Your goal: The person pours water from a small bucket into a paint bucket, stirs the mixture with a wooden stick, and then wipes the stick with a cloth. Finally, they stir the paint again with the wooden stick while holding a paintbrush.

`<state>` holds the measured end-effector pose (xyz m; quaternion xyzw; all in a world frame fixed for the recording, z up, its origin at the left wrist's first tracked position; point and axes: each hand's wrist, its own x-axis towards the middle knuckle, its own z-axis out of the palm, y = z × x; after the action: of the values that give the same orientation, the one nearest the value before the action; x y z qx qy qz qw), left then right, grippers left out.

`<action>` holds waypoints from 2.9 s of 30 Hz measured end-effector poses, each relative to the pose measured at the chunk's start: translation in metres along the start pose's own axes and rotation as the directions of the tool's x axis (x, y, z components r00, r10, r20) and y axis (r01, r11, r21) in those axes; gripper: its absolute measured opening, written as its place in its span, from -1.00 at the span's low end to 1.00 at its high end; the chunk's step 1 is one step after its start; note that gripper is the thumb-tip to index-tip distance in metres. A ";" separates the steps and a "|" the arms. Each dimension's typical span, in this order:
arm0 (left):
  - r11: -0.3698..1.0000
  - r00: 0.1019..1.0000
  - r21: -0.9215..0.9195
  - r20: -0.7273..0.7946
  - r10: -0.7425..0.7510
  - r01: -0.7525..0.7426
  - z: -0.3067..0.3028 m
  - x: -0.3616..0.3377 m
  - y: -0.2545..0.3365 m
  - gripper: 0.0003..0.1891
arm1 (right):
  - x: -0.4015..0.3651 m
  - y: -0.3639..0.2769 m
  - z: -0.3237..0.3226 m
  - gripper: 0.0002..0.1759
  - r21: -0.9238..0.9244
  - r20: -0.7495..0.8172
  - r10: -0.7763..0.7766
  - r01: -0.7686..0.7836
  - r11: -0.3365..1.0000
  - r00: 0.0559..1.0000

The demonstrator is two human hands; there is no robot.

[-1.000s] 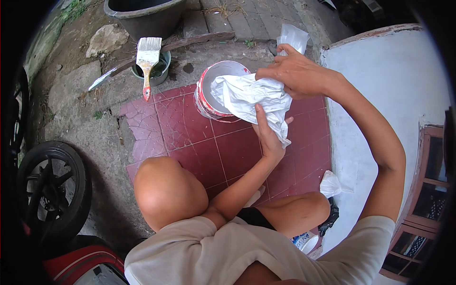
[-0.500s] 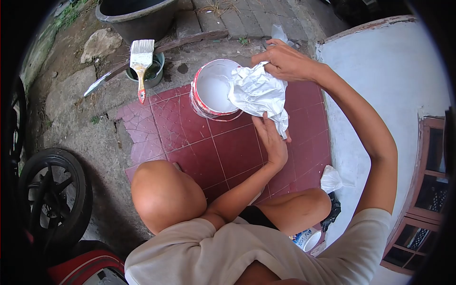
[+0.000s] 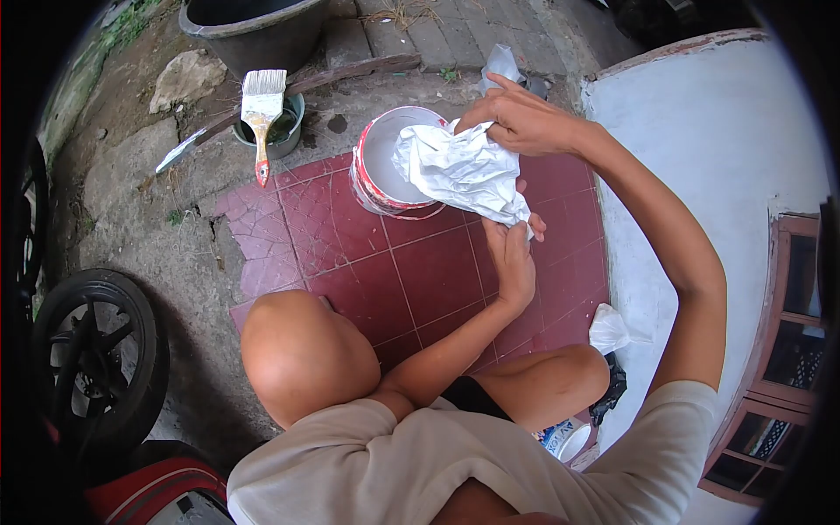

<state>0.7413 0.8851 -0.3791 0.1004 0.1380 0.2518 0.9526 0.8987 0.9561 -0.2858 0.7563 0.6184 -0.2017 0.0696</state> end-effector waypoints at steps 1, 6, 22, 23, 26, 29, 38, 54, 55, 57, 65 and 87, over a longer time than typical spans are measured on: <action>0.999 0.999 -0.019 0.014 -0.046 0.046 -0.007 0.004 -0.004 -0.51 | 0.000 0.000 0.003 -0.53 0.005 -0.024 -0.018 0.018 1.000 1.000; 0.983 0.981 -0.042 0.085 -0.176 0.180 -0.015 0.010 0.000 -0.63 | 0.000 -0.002 0.002 -0.54 0.033 -0.062 -0.014 0.016 0.999 0.998; 0.955 0.978 0.212 -0.081 -0.192 0.205 -0.009 0.002 -0.001 -0.66 | 0.006 0.003 -0.005 -0.55 0.178 -0.014 0.056 -0.052 0.983 0.998; 0.937 0.979 0.281 -0.075 -0.192 0.205 -0.012 0.001 -0.002 -0.64 | 0.006 0.004 -0.004 -0.56 0.191 -0.009 0.071 -0.068 0.979 0.997; 0.981 0.992 0.146 -0.001 -0.127 0.126 -0.019 0.001 -0.014 -0.61 | 0.009 0.002 -0.007 -0.58 0.205 0.064 0.070 -0.081 0.975 0.996; 0.992 1.000 0.125 0.023 0.011 -0.013 -0.015 0.003 -0.012 -0.59 | 0.010 -0.001 -0.007 -0.58 0.156 0.065 0.056 -0.065 0.986 0.996; 0.922 0.897 0.334 0.321 -0.305 0.194 -0.042 0.026 -0.001 -0.67 | 0.011 0.010 0.012 -0.62 0.154 -0.047 0.021 -0.013 0.988 0.999; 0.861 0.952 -0.412 0.067 -0.300 0.300 -0.045 0.056 0.017 -0.58 | -0.017 -0.027 0.033 -0.49 -0.078 -0.155 -0.123 0.113 0.991 0.980; 0.865 0.951 -0.405 0.038 -0.306 0.295 -0.048 0.057 0.014 -0.62 | -0.022 -0.030 0.031 -0.47 -0.080 -0.156 -0.122 0.111 0.991 0.980; 0.918 0.966 -0.313 -0.007 -0.260 0.245 -0.046 0.055 0.015 -0.65 | -0.032 -0.039 0.029 -0.44 -0.060 -0.153 -0.105 0.097 0.993 0.983; 0.901 0.956 -0.325 0.031 -0.292 0.286 -0.038 0.054 0.021 -0.64 | -0.039 -0.034 0.046 -0.47 -0.151 -0.256 -0.109 0.072 0.986 0.960; 0.951 0.963 -0.183 0.152 -0.222 0.248 -0.035 0.059 0.034 -0.56 | -0.060 -0.055 0.033 -0.10 0.038 -0.172 -0.010 0.017 0.999 0.985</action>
<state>0.7644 0.9484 -0.4157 0.0028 0.0610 0.1418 0.9880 0.8294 0.9022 -0.2841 0.7678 0.6233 -0.1484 -0.0004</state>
